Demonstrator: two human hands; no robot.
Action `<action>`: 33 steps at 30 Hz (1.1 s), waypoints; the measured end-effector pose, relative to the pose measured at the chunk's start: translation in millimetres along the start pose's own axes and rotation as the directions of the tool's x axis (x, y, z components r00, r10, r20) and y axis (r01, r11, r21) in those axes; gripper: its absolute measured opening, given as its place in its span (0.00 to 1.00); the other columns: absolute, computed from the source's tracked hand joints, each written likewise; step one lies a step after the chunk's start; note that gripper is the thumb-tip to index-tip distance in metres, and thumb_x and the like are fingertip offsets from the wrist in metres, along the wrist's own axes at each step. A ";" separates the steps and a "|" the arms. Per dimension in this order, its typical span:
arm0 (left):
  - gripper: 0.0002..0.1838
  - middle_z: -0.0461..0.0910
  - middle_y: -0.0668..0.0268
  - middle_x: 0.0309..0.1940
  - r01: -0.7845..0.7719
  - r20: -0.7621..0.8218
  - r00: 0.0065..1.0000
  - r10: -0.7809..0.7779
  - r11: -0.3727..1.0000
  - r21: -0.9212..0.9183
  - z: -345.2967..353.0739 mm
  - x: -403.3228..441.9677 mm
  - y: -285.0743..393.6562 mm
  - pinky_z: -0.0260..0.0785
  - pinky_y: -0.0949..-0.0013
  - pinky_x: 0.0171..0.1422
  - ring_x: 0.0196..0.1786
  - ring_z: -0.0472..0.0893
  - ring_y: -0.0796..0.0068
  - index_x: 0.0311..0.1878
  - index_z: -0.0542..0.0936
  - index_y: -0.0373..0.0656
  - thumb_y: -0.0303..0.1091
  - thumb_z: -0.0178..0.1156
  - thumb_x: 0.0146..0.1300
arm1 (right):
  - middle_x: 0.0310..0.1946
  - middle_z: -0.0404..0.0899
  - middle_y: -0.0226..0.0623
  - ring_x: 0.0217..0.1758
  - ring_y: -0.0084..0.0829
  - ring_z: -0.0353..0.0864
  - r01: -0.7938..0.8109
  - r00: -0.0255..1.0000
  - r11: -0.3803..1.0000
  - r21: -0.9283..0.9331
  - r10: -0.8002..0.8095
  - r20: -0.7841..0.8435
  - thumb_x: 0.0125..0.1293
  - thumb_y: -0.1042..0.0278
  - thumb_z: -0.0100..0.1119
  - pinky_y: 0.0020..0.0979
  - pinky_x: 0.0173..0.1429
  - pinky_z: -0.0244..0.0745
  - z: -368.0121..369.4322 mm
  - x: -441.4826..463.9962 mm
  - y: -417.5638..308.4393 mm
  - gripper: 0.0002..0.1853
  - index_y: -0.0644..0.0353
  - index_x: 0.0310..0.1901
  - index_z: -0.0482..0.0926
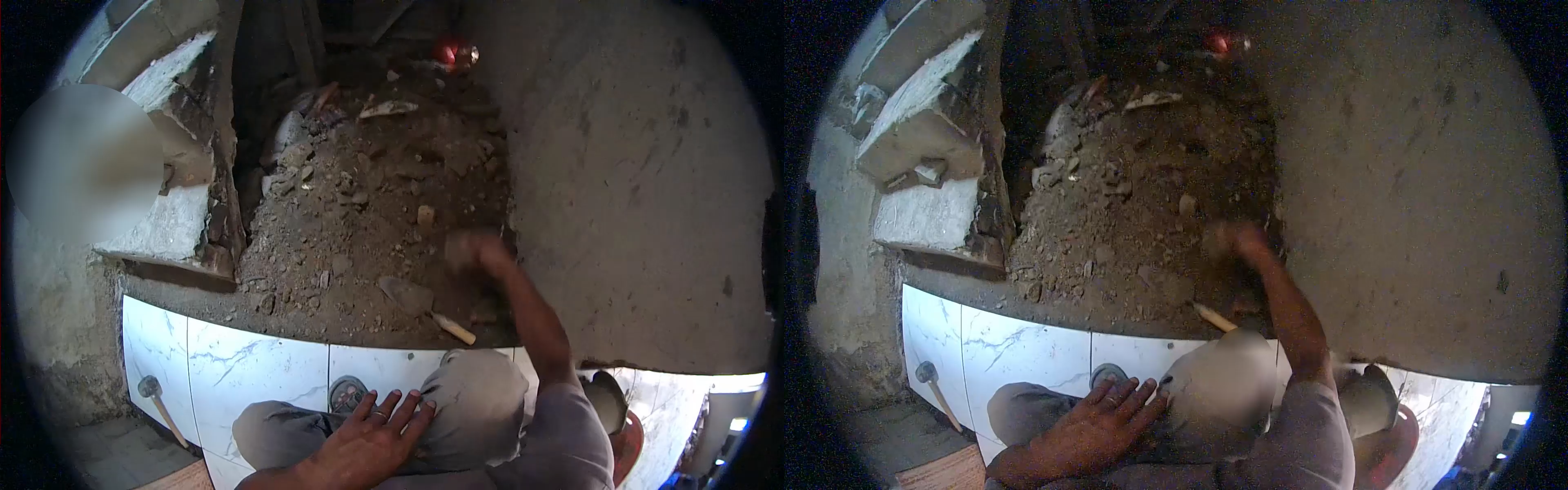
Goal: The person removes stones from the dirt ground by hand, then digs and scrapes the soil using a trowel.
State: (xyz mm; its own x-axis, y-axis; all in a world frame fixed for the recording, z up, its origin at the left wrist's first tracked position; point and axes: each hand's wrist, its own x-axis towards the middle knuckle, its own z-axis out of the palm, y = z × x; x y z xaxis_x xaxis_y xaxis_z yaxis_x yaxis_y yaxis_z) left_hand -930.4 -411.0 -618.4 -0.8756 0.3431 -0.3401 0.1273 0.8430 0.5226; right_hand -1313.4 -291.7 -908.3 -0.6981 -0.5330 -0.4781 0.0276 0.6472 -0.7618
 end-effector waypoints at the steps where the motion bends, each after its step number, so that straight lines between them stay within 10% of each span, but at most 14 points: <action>1: 0.32 0.61 0.44 0.64 -0.006 0.024 1.000 0.006 1.000 -0.017 1.7 0.1 -0.8 0.55 0.46 0.68 0.63 0.66 0.46 0.68 0.56 0.36 0.38 0.49 0.63 | 0.42 0.77 0.37 0.44 0.31 0.76 0.056 0.998 0.966 0.253 -0.046 -0.045 0.65 0.58 0.54 0.34 0.48 0.74 -19.9 10.4 -16.6 0.19 0.64 0.51 0.74; 3: 0.32 0.61 0.45 0.64 0.016 0.024 1.000 -0.020 0.990 0.137 8.9 0.3 -2.1 0.54 0.47 0.69 0.64 0.66 0.47 0.68 0.56 0.38 0.41 0.51 0.63 | 0.50 0.73 0.39 0.48 0.33 0.76 0.192 0.981 0.691 0.697 -0.137 -0.134 0.67 0.54 0.52 0.35 0.53 0.74 -59.7 31.3 -50.9 0.27 0.66 0.60 0.65; 4: 0.32 0.61 0.45 0.64 -0.005 0.055 0.998 -0.002 0.993 0.120 8.7 0.4 -0.3 0.54 0.47 0.69 0.64 0.66 0.47 0.68 0.56 0.38 0.41 0.51 0.63 | 0.47 0.75 0.40 0.47 0.34 0.77 0.287 0.953 0.740 0.609 -0.154 -0.261 0.67 0.53 0.52 0.35 0.52 0.74 -59.1 27.9 -69.6 0.26 0.66 0.58 0.67; 6: 0.32 0.62 0.47 0.64 0.081 -0.018 0.997 -0.080 0.997 0.014 4.4 1.6 2.5 0.54 0.49 0.70 0.64 0.66 0.49 0.67 0.58 0.39 0.42 0.51 0.63 | 0.44 0.78 0.42 0.47 0.37 0.78 0.411 0.886 0.885 0.220 -0.331 -0.326 0.67 0.53 0.52 0.35 0.51 0.74 -27.9 25.1 -85.6 0.24 0.65 0.56 0.69; 8: 0.31 0.62 0.49 0.64 0.098 0.011 0.995 -0.098 0.995 0.000 -1.2 1.6 5.6 0.53 0.50 0.70 0.65 0.66 0.51 0.66 0.59 0.40 0.43 0.52 0.63 | 0.43 0.79 0.46 0.47 0.41 0.78 0.371 0.924 0.901 -0.224 -0.383 -0.008 0.65 0.56 0.52 0.36 0.50 0.74 22.1 7.4 -67.5 0.23 0.65 0.54 0.70; 11: 0.32 0.63 0.54 0.65 0.172 0.011 0.985 -0.172 0.985 0.008 -3.2 3.4 10.9 0.53 0.51 0.71 0.66 0.66 0.56 0.65 0.64 0.43 0.47 0.56 0.60 | 0.51 0.73 0.51 0.54 0.48 0.74 0.394 0.885 0.604 -0.693 -0.046 0.463 0.59 0.60 0.54 0.44 0.53 0.71 114.0 -30.4 9.1 0.23 0.63 0.54 0.70; 12: 0.32 0.63 0.54 0.65 0.156 0.026 0.987 -0.156 0.988 -0.002 -2.1 3.3 11.8 0.53 0.51 0.71 0.66 0.66 0.56 0.65 0.64 0.43 0.47 0.56 0.60 | 0.54 0.70 0.52 0.57 0.50 0.70 0.436 0.900 0.504 -0.746 -0.256 0.353 0.57 0.60 0.55 0.46 0.55 0.69 128.8 -65.4 36.5 0.23 0.63 0.52 0.71; 14: 0.32 0.63 0.54 0.65 0.151 0.069 0.985 -0.158 0.983 0.102 -1.0 2.9 12.3 0.53 0.51 0.71 0.66 0.66 0.57 0.64 0.64 0.43 0.46 0.58 0.59 | 0.57 0.67 0.53 0.60 0.52 0.67 0.448 0.854 0.403 -0.798 -0.458 0.248 0.55 0.60 0.56 0.49 0.56 0.67 142.8 -90.4 77.5 0.22 0.63 0.50 0.73; 16: 0.31 0.63 0.54 0.65 0.175 0.103 0.979 -0.178 0.984 0.037 -3.2 5.2 14.4 0.53 0.51 0.71 0.66 0.66 0.57 0.64 0.65 0.43 0.45 0.57 0.59 | 0.57 0.64 0.55 0.60 0.54 0.63 0.193 0.905 0.649 -0.736 -0.407 -0.122 0.54 0.59 0.58 0.51 0.58 0.64 146.7 -99.7 116.1 0.23 0.61 0.51 0.71; 19: 0.30 0.63 0.54 0.66 0.176 0.114 0.978 -0.176 0.984 0.007 -5.1 8.9 12.1 0.52 0.51 0.72 0.67 0.65 0.57 0.64 0.65 0.43 0.44 0.57 0.59 | 0.51 0.67 0.55 0.55 0.53 0.66 -0.034 0.936 0.725 -0.688 -0.219 -0.277 0.54 0.58 0.60 0.51 0.56 0.65 91.1 -99.3 113.5 0.25 0.62 0.51 0.70; 22: 0.30 0.62 0.53 0.66 0.142 0.103 0.984 -0.146 0.989 0.045 -6.5 8.9 10.5 0.52 0.51 0.72 0.67 0.65 0.56 0.64 0.64 0.43 0.44 0.56 0.60 | 0.48 0.67 0.51 0.53 0.53 0.66 -0.071 0.854 0.628 -0.775 -0.364 -0.373 0.54 0.56 0.61 0.50 0.54 0.67 65.5 -80.2 140.1 0.25 0.62 0.50 0.70; 26: 0.32 0.62 0.52 0.66 0.196 0.089 0.978 -0.190 0.979 -0.060 -11.1 11.2 11.3 0.51 0.50 0.72 0.67 0.64 0.54 0.66 0.62 0.43 0.43 0.56 0.60 | 0.62 0.61 0.55 0.64 0.55 0.62 -0.252 0.897 0.679 -0.689 -0.103 -0.430 0.60 0.50 0.57 0.53 0.60 0.66 35.1 -55.8 106.0 0.34 0.59 0.63 0.61; 28: 0.32 0.62 0.52 0.66 0.199 0.092 0.977 -0.192 0.978 -0.069 -10.2 8.9 11.9 0.51 0.50 0.72 0.68 0.63 0.53 0.67 0.61 0.43 0.41 0.55 0.60 | 0.47 0.74 0.55 0.49 0.53 0.75 -0.301 0.916 0.681 -0.667 0.012 -0.401 0.56 0.54 0.59 0.48 0.51 0.71 12.0 -45.7 113.6 0.27 0.61 0.54 0.67; 33: 0.30 0.58 0.49 0.67 0.120 0.114 0.987 -0.115 0.992 -0.043 -14.8 7.7 4.2 0.51 0.48 0.71 0.68 0.61 0.49 0.69 0.56 0.41 0.35 0.47 0.63 | 0.42 0.78 0.56 0.46 0.51 0.79 -0.118 0.964 0.715 -0.689 -0.084 -0.253 0.59 0.53 0.55 0.48 0.50 0.73 -7.0 -24.2 159.7 0.21 0.63 0.44 0.76</action>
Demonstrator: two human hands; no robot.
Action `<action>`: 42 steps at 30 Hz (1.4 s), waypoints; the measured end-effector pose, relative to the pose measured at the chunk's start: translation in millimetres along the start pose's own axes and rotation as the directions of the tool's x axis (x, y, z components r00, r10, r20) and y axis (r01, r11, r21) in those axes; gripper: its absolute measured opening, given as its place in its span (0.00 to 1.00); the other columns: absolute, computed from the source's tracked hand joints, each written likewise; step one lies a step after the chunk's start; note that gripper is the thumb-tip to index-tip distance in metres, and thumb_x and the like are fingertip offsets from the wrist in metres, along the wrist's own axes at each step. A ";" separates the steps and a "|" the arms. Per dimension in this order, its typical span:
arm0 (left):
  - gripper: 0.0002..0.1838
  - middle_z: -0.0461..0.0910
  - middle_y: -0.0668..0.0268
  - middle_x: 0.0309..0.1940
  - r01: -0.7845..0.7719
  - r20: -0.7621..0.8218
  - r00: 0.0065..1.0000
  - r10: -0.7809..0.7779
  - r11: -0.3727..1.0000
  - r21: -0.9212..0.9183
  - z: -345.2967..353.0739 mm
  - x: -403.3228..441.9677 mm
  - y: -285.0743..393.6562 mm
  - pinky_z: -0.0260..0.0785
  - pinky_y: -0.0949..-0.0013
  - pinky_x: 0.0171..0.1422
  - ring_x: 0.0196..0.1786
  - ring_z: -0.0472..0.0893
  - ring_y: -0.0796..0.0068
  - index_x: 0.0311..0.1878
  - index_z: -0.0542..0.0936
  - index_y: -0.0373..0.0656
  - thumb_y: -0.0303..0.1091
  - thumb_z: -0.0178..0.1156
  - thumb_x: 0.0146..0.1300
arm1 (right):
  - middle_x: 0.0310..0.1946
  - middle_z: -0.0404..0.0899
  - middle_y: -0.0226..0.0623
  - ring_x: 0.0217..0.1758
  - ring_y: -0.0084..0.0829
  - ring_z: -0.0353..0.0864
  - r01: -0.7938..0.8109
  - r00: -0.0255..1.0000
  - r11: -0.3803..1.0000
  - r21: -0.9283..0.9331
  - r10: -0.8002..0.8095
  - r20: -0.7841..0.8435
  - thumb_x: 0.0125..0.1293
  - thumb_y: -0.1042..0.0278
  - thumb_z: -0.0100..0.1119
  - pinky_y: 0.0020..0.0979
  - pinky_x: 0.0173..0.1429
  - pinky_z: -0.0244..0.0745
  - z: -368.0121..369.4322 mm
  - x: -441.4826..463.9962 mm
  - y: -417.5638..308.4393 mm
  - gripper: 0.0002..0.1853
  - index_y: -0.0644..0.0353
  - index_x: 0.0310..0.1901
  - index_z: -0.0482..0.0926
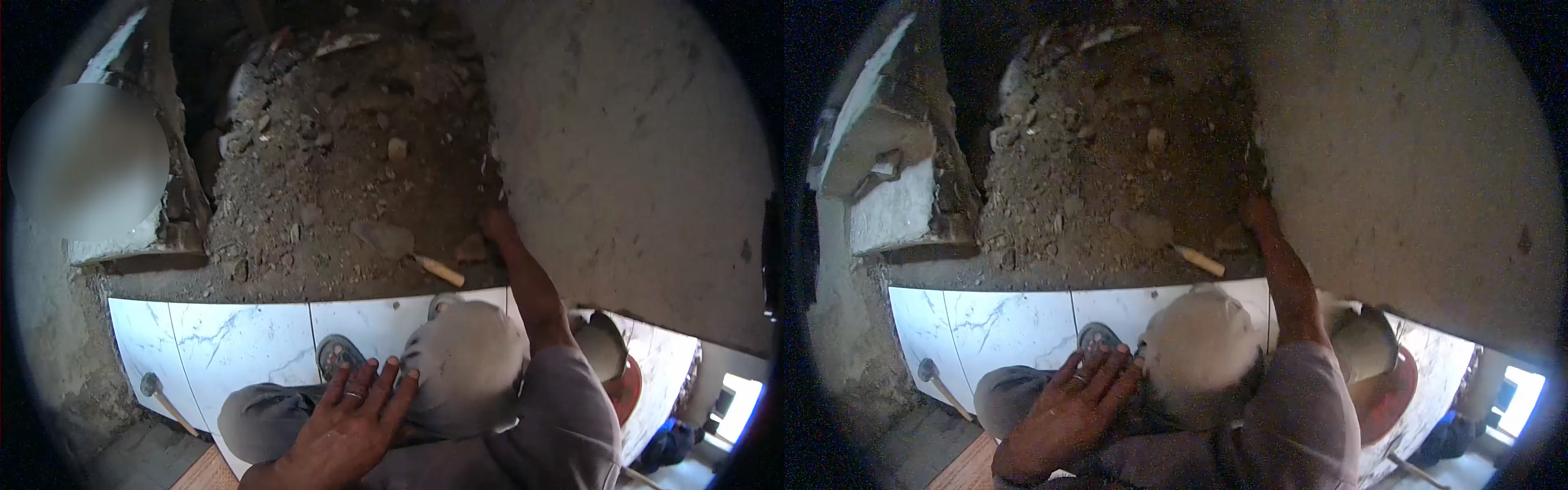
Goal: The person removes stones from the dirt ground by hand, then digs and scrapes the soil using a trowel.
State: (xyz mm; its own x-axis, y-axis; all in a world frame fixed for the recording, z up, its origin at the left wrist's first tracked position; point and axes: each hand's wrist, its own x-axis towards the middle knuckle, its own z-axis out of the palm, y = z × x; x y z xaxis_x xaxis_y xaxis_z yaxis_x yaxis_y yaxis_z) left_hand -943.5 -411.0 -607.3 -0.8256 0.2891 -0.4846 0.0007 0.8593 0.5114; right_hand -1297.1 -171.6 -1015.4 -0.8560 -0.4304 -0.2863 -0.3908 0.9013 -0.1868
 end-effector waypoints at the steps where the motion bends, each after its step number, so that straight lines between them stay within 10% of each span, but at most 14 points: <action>1: 0.30 0.58 0.49 0.67 0.012 -0.027 1.000 -0.011 1.000 0.014 -0.3 0.1 -1.3 0.51 0.48 0.71 0.68 0.61 0.49 0.69 0.56 0.41 0.35 0.47 0.63 | 0.40 0.79 0.55 0.44 0.50 0.80 0.103 0.994 0.994 0.025 -0.102 -0.028 0.59 0.53 0.55 0.47 0.49 0.74 -6.2 -9.4 -0.6 0.20 0.64 0.41 0.78; 3: 0.30 0.57 0.47 0.67 -0.031 0.003 1.000 0.031 0.999 0.007 3.4 3.1 -4.7 0.51 0.48 0.71 0.68 0.61 0.49 0.69 0.56 0.41 0.35 0.47 0.63 | 0.37 0.80 0.54 0.41 0.49 0.81 0.321 0.934 0.947 0.019 -0.314 -0.169 0.59 0.54 0.55 0.46 0.46 0.76 -39.2 -0.8 -19.5 0.19 0.64 0.39 0.80; 6: 0.30 0.58 0.47 0.67 -0.047 -0.012 0.999 0.047 0.999 -0.003 5.9 8.2 -7.0 0.52 0.48 0.71 0.67 0.62 0.48 0.69 0.55 0.40 0.35 0.47 0.64 | 0.38 0.80 0.47 0.40 0.41 0.81 -0.214 0.913 0.859 0.466 0.006 0.408 0.62 0.55 0.55 0.41 0.45 0.76 -118.5 -1.8 -67.6 0.21 0.65 0.46 0.77; 8: 0.30 0.58 0.47 0.66 -0.058 0.000 0.998 0.058 0.998 -0.012 2.3 12.2 -7.3 0.52 0.48 0.71 0.67 0.62 0.48 0.69 0.54 0.40 0.35 0.47 0.64 | 0.44 0.78 0.45 0.42 0.38 0.79 -0.362 0.909 0.406 0.839 -0.047 0.414 0.63 0.53 0.54 0.39 0.44 0.76 -119.2 52.9 -62.2 0.23 0.68 0.48 0.74; 11: 0.30 0.60 0.47 0.66 -0.059 0.026 0.998 0.059 0.998 0.008 -1.7 15.2 -2.8 0.53 0.49 0.70 0.67 0.63 0.48 0.69 0.55 0.40 0.36 0.48 0.64 | 0.55 0.69 0.52 0.58 0.40 0.72 -0.025 0.985 -0.101 0.995 -0.170 0.007 0.71 0.47 0.40 0.40 0.59 0.71 -237.2 68.4 -122.3 0.33 0.64 0.68 0.51; 15: 0.31 0.62 0.48 0.64 -0.052 -0.042 0.998 0.052 0.999 -0.015 -5.7 16.1 2.3 0.53 0.51 0.71 0.65 0.65 0.49 0.68 0.56 0.40 0.38 0.50 0.63 | 0.51 0.73 0.50 0.52 0.40 0.75 0.130 0.990 0.295 0.947 0.019 -0.141 0.69 0.45 0.44 0.38 0.58 0.72 -257.1 103.4 -141.8 0.32 0.63 0.65 0.59; 18: 0.31 0.62 0.49 0.65 -0.006 -0.090 0.996 0.002 0.999 -0.039 -6.9 14.4 1.3 0.53 0.51 0.71 0.65 0.65 0.49 0.68 0.56 0.40 0.37 0.50 0.63 | 0.46 0.77 0.49 0.49 0.45 0.77 0.316 0.943 0.946 0.071 -0.321 0.089 0.63 0.45 0.52 0.41 0.55 0.71 -165.8 97.8 -122.8 0.28 0.63 0.51 0.75; 21: 0.31 0.61 0.49 0.65 -0.039 -0.089 0.995 0.043 0.998 0.054 -3.7 12.6 -8.1 0.53 0.50 0.71 0.66 0.64 0.48 0.68 0.57 0.40 0.38 0.50 0.63 | 0.46 0.79 0.48 0.51 0.46 0.77 0.351 0.814 0.916 -0.196 -0.196 0.546 0.60 0.40 0.50 0.43 0.57 0.69 -90.7 10.7 -103.3 0.28 0.59 0.45 0.81; 28: 0.30 0.59 0.45 0.66 -0.093 -0.003 0.996 0.093 0.991 -0.096 -6.3 18.9 -13.0 0.52 0.47 0.71 0.66 0.62 0.46 0.69 0.53 0.39 0.36 0.47 0.65 | 0.40 0.78 0.52 0.44 0.44 0.78 -0.016 0.997 0.990 0.138 0.004 0.080 0.55 0.52 0.59 0.45 0.49 0.71 12.1 -88.5 -94.4 0.27 0.68 0.48 0.72; 32: 0.31 0.59 0.45 0.66 -0.084 -0.008 0.996 0.084 0.996 0.004 8.1 17.1 -16.8 0.51 0.47 0.71 0.67 0.62 0.47 0.69 0.54 0.39 0.37 0.48 0.65 | 0.40 0.77 0.58 0.45 0.45 0.78 -0.030 0.910 0.977 0.213 -0.061 0.409 0.51 0.50 0.62 0.43 0.48 0.72 -34.3 -45.7 -104.8 0.35 0.71 0.52 0.66; 35: 0.32 0.60 0.46 0.65 -0.077 -0.029 0.996 0.079 0.995 0.064 9.7 13.0 -17.2 0.52 0.48 0.71 0.66 0.63 0.48 0.69 0.54 0.39 0.38 0.49 0.64 | 0.39 0.77 0.50 0.41 0.39 0.77 0.058 0.963 0.923 0.379 -0.152 0.224 0.55 0.56 0.57 0.39 0.44 0.72 -88.8 33.3 -102.9 0.24 0.67 0.48 0.69; 38: 0.31 0.61 0.46 0.65 -0.073 -0.035 0.997 0.075 0.995 0.063 6.3 16.9 -15.1 0.52 0.48 0.70 0.66 0.65 0.49 0.68 0.56 0.39 0.39 0.48 0.64 | 0.37 0.77 0.39 0.35 0.30 0.75 -0.038 0.999 0.214 0.976 0.001 0.039 0.64 0.67 0.48 0.33 0.37 0.72 -189.3 103.8 -125.2 0.09 0.62 0.40 0.74; 41: 0.30 0.61 0.46 0.64 -0.058 -0.059 0.997 0.058 0.998 0.007 3.5 22.7 -13.2 0.53 0.49 0.70 0.65 0.65 0.50 0.68 0.57 0.39 0.38 0.47 0.64 | 0.35 0.77 0.37 0.36 0.31 0.76 0.160 0.977 0.247 0.956 0.099 -0.189 0.65 0.62 0.51 0.33 0.39 0.72 -237.4 99.8 -168.5 0.13 0.64 0.41 0.73; 42: 0.29 0.62 0.46 0.64 -0.059 -0.070 0.996 0.058 0.998 -0.012 3.2 23.6 -12.6 0.54 0.49 0.70 0.65 0.66 0.51 0.67 0.57 0.39 0.37 0.47 0.64 | 0.35 0.77 0.39 0.38 0.32 0.77 0.323 0.945 0.557 0.765 -0.141 -0.296 0.65 0.58 0.52 0.35 0.40 0.72 -216.5 101.0 -171.9 0.16 0.65 0.43 0.73</action>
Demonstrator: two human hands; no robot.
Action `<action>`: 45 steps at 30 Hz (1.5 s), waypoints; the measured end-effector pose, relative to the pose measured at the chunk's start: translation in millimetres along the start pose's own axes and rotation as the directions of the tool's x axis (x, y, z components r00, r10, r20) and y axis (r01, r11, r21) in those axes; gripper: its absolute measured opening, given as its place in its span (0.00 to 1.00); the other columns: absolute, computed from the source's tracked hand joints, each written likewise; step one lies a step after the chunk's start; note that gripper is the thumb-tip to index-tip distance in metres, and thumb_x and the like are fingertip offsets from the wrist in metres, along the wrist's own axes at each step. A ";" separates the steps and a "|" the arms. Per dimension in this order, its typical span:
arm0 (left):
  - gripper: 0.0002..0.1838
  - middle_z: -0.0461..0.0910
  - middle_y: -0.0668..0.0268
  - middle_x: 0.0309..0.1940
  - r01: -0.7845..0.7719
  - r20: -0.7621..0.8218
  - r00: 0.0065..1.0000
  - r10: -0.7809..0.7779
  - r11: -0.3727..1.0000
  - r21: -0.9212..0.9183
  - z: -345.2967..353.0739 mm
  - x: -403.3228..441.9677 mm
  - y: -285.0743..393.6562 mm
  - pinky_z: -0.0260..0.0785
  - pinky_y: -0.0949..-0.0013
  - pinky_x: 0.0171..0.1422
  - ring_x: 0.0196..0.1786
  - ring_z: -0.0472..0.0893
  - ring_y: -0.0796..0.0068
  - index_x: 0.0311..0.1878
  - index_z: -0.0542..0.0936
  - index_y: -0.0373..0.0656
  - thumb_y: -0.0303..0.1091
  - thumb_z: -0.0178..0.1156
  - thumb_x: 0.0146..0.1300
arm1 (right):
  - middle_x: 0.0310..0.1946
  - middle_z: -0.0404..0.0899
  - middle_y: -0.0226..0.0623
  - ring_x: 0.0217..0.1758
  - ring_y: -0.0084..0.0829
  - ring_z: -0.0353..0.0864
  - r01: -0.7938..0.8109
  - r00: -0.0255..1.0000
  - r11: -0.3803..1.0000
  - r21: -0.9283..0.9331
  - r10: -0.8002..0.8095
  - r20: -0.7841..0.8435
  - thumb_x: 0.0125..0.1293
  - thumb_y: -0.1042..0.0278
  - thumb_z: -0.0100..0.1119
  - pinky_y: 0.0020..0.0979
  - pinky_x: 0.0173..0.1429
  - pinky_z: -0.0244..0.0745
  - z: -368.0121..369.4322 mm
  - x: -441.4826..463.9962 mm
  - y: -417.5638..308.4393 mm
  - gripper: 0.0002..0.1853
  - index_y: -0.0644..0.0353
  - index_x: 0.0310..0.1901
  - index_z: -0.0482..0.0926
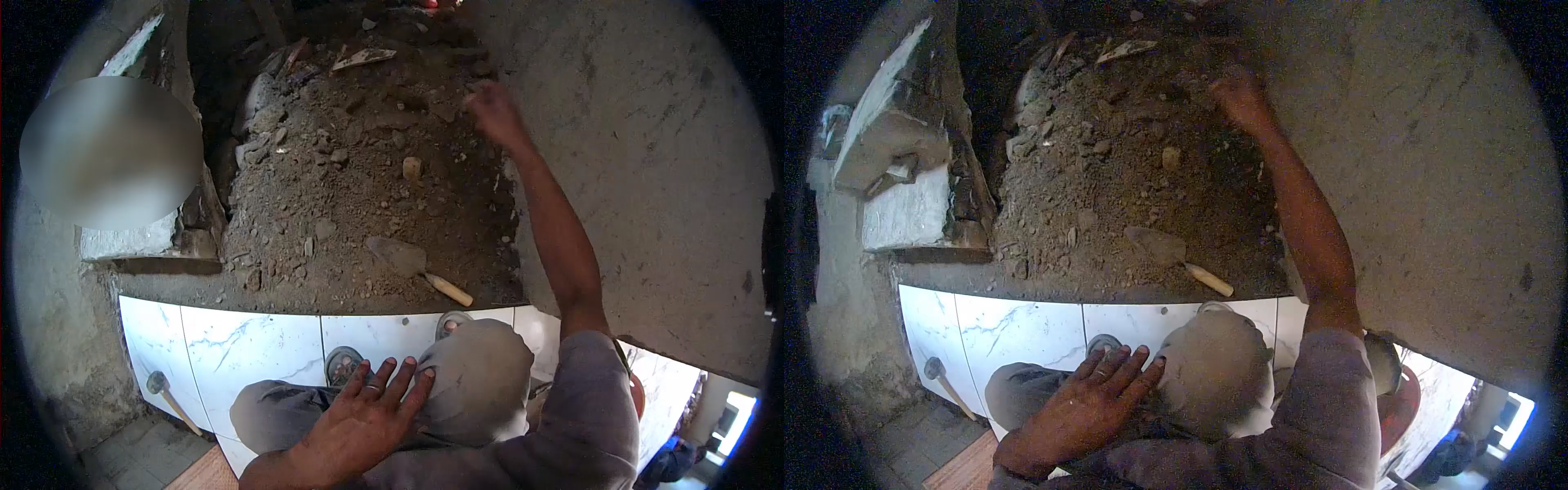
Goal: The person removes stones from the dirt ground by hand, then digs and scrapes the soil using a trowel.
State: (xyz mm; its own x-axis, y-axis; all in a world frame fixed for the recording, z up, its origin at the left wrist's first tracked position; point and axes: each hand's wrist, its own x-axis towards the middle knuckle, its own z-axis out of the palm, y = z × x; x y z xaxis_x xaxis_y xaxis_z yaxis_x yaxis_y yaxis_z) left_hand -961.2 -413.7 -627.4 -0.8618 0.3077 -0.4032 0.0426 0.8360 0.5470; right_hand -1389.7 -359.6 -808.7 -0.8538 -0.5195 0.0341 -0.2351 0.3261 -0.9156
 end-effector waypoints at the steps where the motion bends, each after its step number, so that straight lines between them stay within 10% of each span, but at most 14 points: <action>1: 0.29 0.62 0.46 0.64 0.000 0.002 1.000 0.000 1.000 -0.004 -2.5 1.2 0.7 0.54 0.49 0.70 0.65 0.66 0.51 0.67 0.57 0.39 0.37 0.47 0.64 | 0.36 0.77 0.40 0.40 0.33 0.77 0.231 0.963 0.919 -0.318 -0.170 0.209 0.65 0.55 0.53 0.36 0.42 0.72 15.0 -2.8 5.7 0.20 0.66 0.45 0.72; 3: 0.29 0.62 0.47 0.64 -0.006 0.015 1.000 0.006 0.999 0.044 -7.9 1.2 2.5 0.54 0.49 0.70 0.65 0.66 0.50 0.68 0.57 0.39 0.36 0.46 0.64 | 0.36 0.78 0.46 0.38 0.38 0.77 0.210 0.664 0.793 -0.572 0.314 0.679 0.62 0.45 0.50 0.41 0.45 0.71 45.6 -79.4 -29.4 0.26 0.66 0.40 0.76; 4: 0.29 0.62 0.47 0.64 -0.001 0.016 1.000 0.001 0.999 0.036 -7.5 0.1 2.4 0.54 0.49 0.70 0.65 0.66 0.50 0.68 0.57 0.39 0.36 0.46 0.64 | 0.35 0.78 0.50 0.38 0.45 0.78 0.366 0.606 0.721 -0.588 0.294 0.739 0.61 0.45 0.50 0.43 0.45 0.72 76.7 -116.7 60.8 0.26 0.67 0.37 0.78; 5: 0.29 0.62 0.47 0.64 0.001 0.023 1.000 -0.002 0.999 0.037 -7.0 -1.0 1.9 0.54 0.49 0.70 0.65 0.66 0.50 0.68 0.57 0.39 0.35 0.46 0.64 | 0.37 0.78 0.53 0.42 0.48 0.78 0.350 0.412 0.582 -0.734 0.609 0.678 0.58 0.47 0.52 0.44 0.47 0.72 76.3 -156.4 -9.6 0.25 0.67 0.38 0.79; 8: 0.29 0.61 0.47 0.64 0.018 0.038 0.999 -0.018 1.000 -0.002 -9.2 -3.1 -0.8 0.54 0.49 0.70 0.65 0.65 0.49 0.68 0.56 0.40 0.35 0.46 0.64 | 0.40 0.76 0.58 0.45 0.54 0.76 0.343 0.563 0.714 -0.611 0.364 0.742 0.57 0.57 0.57 0.48 0.49 0.71 82.8 -250.8 124.4 0.24 0.68 0.49 0.71; 16: 0.29 0.60 0.47 0.65 0.009 0.028 1.000 -0.006 0.996 -0.089 -9.5 1.7 -3.2 0.52 0.48 0.71 0.66 0.64 0.49 0.68 0.56 0.39 0.35 0.46 0.64 | 0.40 0.77 0.58 0.43 0.56 0.77 -0.045 0.819 0.715 -0.697 0.426 0.384 0.56 0.68 0.56 0.50 0.48 0.72 59.0 -162.4 62.4 0.23 0.59 0.55 0.67; 19: 0.29 0.60 0.47 0.65 -0.010 0.061 0.998 0.009 1.000 0.021 -5.3 2.3 -6.7 0.52 0.49 0.71 0.66 0.64 0.50 0.68 0.56 0.38 0.35 0.46 0.65 | 0.41 0.78 0.53 0.44 0.54 0.78 0.139 0.967 0.749 -0.648 0.039 0.253 0.59 0.71 0.50 0.49 0.47 0.72 55.3 -61.4 93.4 0.20 0.57 0.55 0.68; 26: 0.29 0.60 0.47 0.65 0.058 0.030 0.998 -0.056 0.996 -0.075 -6.6 6.7 -8.7 0.53 0.49 0.70 0.66 0.63 0.50 0.68 0.56 0.39 0.34 0.46 0.64 | 0.43 0.77 0.49 0.47 0.48 0.78 0.247 0.967 0.315 -0.916 -0.018 0.255 0.62 0.74 0.49 0.44 0.50 0.74 86.9 108.7 146.0 0.13 0.60 0.48 0.72; 30: 0.29 0.60 0.47 0.65 0.069 0.035 0.997 -0.066 0.992 -0.109 -14.2 6.8 -8.3 0.53 0.49 0.70 0.66 0.63 0.50 0.68 0.56 0.39 0.34 0.45 0.64 | 0.45 0.76 0.51 0.47 0.49 0.77 0.390 0.917 0.313 -0.866 -0.050 0.395 0.62 0.73 0.49 0.44 0.49 0.74 50.3 37.0 102.1 0.14 0.61 0.50 0.70; 32: 0.29 0.60 0.47 0.65 0.044 0.046 0.998 -0.040 0.993 -0.108 -14.5 7.0 -10.0 0.52 0.49 0.71 0.66 0.62 0.50 0.69 0.55 0.40 0.33 0.45 0.64 | 0.46 0.75 0.53 0.47 0.51 0.77 0.330 0.811 0.604 -0.726 0.212 0.545 0.62 0.73 0.49 0.45 0.49 0.74 11.6 4.4 71.7 0.19 0.59 0.56 0.66; 37: 0.29 0.59 0.47 0.66 0.005 0.062 0.998 0.002 0.995 -0.104 -9.2 5.9 -11.8 0.51 0.49 0.71 0.67 0.62 0.49 0.69 0.54 0.40 0.33 0.44 0.64 | 0.46 0.74 0.56 0.47 0.56 0.76 0.385 0.749 0.495 -0.779 0.326 0.577 0.62 0.69 0.49 0.48 0.50 0.71 -27.5 -67.0 107.2 0.27 0.55 0.64 0.59; 45: 0.30 0.59 0.47 0.66 0.014 0.072 0.997 -0.008 0.996 -0.082 -8.2 12.8 -12.3 0.53 0.49 0.71 0.66 0.63 0.47 0.69 0.56 0.41 0.34 0.46 0.63 | 0.51 0.73 0.57 0.51 0.54 0.75 -0.099 0.994 0.725 -0.682 0.036 -0.106 0.65 0.67 0.47 0.48 0.54 0.70 3.5 33.5 123.8 0.23 0.57 0.62 0.64</action>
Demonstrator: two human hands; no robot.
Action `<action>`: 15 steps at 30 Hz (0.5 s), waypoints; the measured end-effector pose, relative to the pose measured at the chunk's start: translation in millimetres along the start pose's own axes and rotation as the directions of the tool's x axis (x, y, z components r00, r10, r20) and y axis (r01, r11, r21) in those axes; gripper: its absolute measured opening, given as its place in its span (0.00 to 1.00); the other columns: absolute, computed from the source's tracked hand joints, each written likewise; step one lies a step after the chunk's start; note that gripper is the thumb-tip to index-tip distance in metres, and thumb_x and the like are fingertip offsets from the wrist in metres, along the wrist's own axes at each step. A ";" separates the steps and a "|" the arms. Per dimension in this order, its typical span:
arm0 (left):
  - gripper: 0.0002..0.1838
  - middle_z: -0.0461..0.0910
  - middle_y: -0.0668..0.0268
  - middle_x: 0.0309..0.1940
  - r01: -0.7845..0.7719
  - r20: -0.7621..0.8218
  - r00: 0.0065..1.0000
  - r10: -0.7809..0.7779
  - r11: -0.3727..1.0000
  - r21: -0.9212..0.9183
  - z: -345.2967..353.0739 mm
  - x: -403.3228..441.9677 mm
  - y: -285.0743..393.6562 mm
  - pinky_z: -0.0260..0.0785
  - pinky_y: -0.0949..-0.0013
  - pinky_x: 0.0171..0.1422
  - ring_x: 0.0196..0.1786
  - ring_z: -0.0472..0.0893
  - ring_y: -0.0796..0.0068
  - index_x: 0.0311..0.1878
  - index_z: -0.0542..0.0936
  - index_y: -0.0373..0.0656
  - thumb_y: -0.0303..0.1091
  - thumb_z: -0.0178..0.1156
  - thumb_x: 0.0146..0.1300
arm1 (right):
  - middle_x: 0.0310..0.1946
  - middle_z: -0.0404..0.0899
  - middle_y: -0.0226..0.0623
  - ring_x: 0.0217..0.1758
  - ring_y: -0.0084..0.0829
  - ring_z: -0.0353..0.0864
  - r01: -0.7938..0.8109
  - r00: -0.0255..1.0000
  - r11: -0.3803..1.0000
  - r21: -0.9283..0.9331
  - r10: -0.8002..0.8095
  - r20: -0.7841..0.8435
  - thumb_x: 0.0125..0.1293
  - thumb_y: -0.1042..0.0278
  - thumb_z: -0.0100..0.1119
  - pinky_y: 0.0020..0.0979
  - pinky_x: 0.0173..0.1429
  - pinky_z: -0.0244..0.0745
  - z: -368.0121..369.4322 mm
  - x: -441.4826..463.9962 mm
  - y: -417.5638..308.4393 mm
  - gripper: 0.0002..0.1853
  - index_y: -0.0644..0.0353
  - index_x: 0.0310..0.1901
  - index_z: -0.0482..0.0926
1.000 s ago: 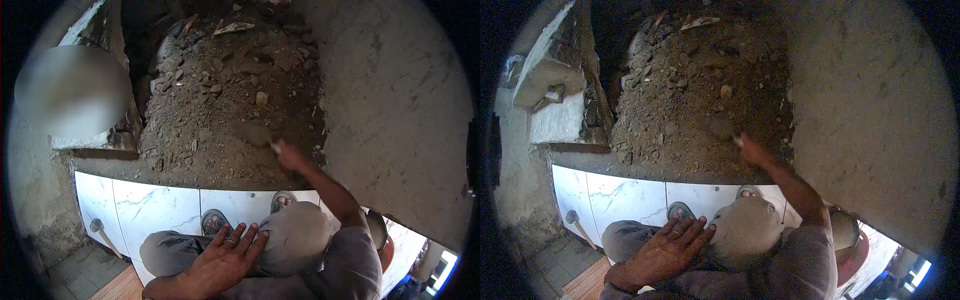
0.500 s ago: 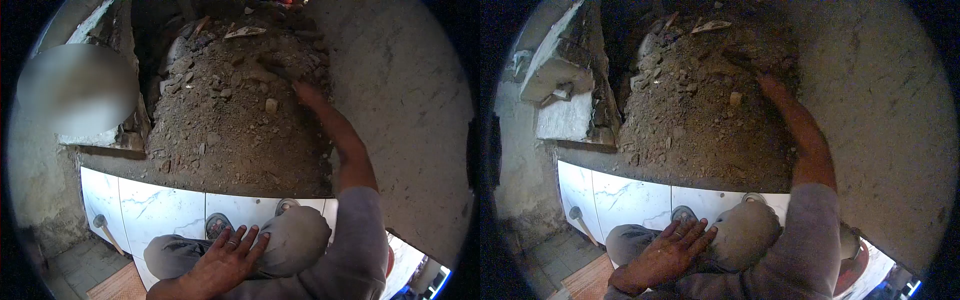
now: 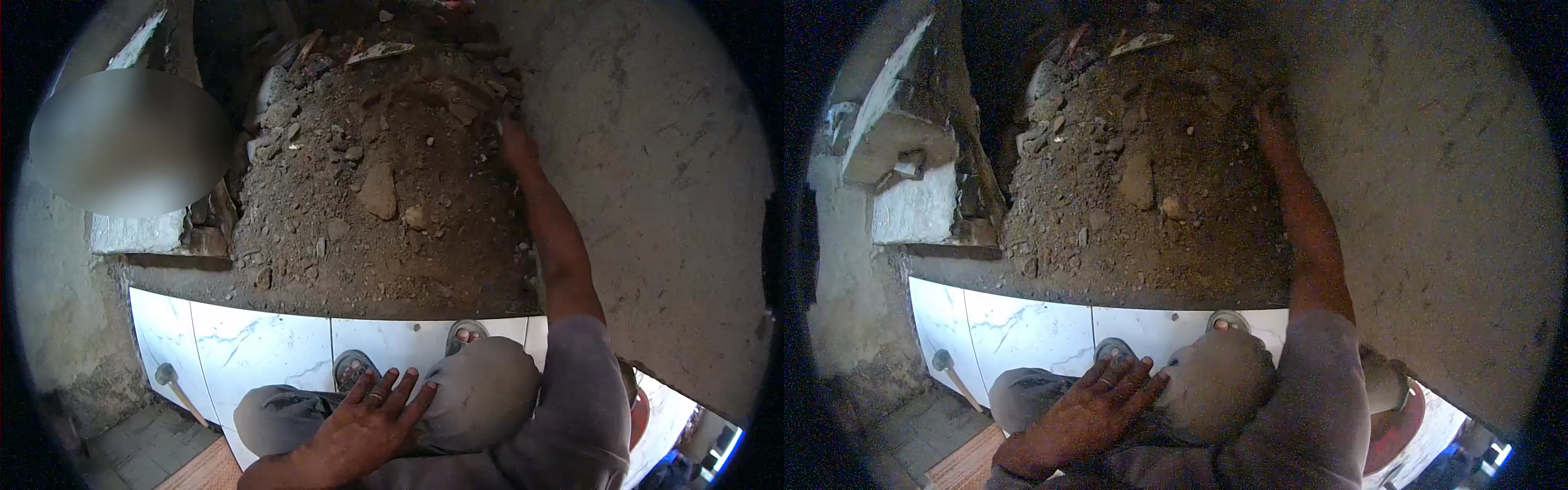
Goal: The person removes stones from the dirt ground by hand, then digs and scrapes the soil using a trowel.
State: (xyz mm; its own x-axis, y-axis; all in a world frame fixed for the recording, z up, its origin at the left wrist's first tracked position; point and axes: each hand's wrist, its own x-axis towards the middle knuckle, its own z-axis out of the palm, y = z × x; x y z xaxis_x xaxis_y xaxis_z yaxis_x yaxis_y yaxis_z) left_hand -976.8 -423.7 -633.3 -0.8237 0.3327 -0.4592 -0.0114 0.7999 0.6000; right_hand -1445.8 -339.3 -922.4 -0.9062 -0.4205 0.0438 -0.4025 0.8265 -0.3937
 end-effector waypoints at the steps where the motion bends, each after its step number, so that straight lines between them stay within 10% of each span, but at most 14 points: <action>1: 0.30 0.59 0.47 0.66 0.002 0.000 1.000 -0.002 1.000 -0.002 -1.6 -0.4 1.4 0.53 0.49 0.71 0.66 0.63 0.47 0.69 0.56 0.41 0.34 0.46 0.63 | 0.52 0.73 0.58 0.52 0.54 0.75 -0.050 0.997 0.997 0.064 0.054 -0.048 0.65 0.67 0.47 0.48 0.54 0.70 12.9 15.7 2.2 0.23 0.58 0.62 0.65; 5: 0.29 0.62 0.47 0.64 0.037 -0.061 0.997 -0.037 0.999 -0.009 -8.6 -6.5 5.0 0.55 0.50 0.70 0.64 0.65 0.47 0.68 0.57 0.41 0.33 0.46 0.63 | 0.51 0.72 0.58 0.51 0.54 0.75 0.303 0.949 0.908 -0.289 -0.260 0.179 0.62 0.71 0.48 0.47 0.52 0.71 57.2 11.9 30.3 0.26 0.57 0.64 0.62; 8: 0.29 0.62 0.47 0.64 0.013 -0.060 0.998 -0.013 1.000 0.003 -4.6 -12.5 7.3 0.56 0.49 0.69 0.64 0.66 0.48 0.68 0.58 0.41 0.33 0.46 0.62 | 0.48 0.74 0.58 0.48 0.54 0.76 0.396 0.827 0.891 -0.221 -0.241 0.507 0.60 0.73 0.49 0.48 0.51 0.71 41.7 -51.0 35.5 0.29 0.56 0.65 0.59; 15: 0.29 0.62 0.48 0.64 -0.053 -0.080 0.995 0.061 0.993 0.103 10.5 -22.5 3.4 0.55 0.47 0.69 0.65 0.66 0.51 0.67 0.59 0.39 0.34 0.46 0.62 | 0.41 0.76 0.57 0.43 0.52 0.78 0.319 0.725 0.947 0.027 -0.263 0.637 0.57 0.77 0.50 0.48 0.47 0.71 3.2 -143.0 68.4 0.35 0.55 0.68 0.53</action>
State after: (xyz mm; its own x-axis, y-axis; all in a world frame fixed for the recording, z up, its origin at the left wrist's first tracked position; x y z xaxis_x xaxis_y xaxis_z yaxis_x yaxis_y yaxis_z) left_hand -952.4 -423.3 -627.8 -0.8654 0.3402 -0.3679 0.0906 0.8283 0.5530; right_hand -1343.3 -223.9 -958.4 -0.4686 -0.7602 -0.4499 -0.6673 0.6384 -0.3837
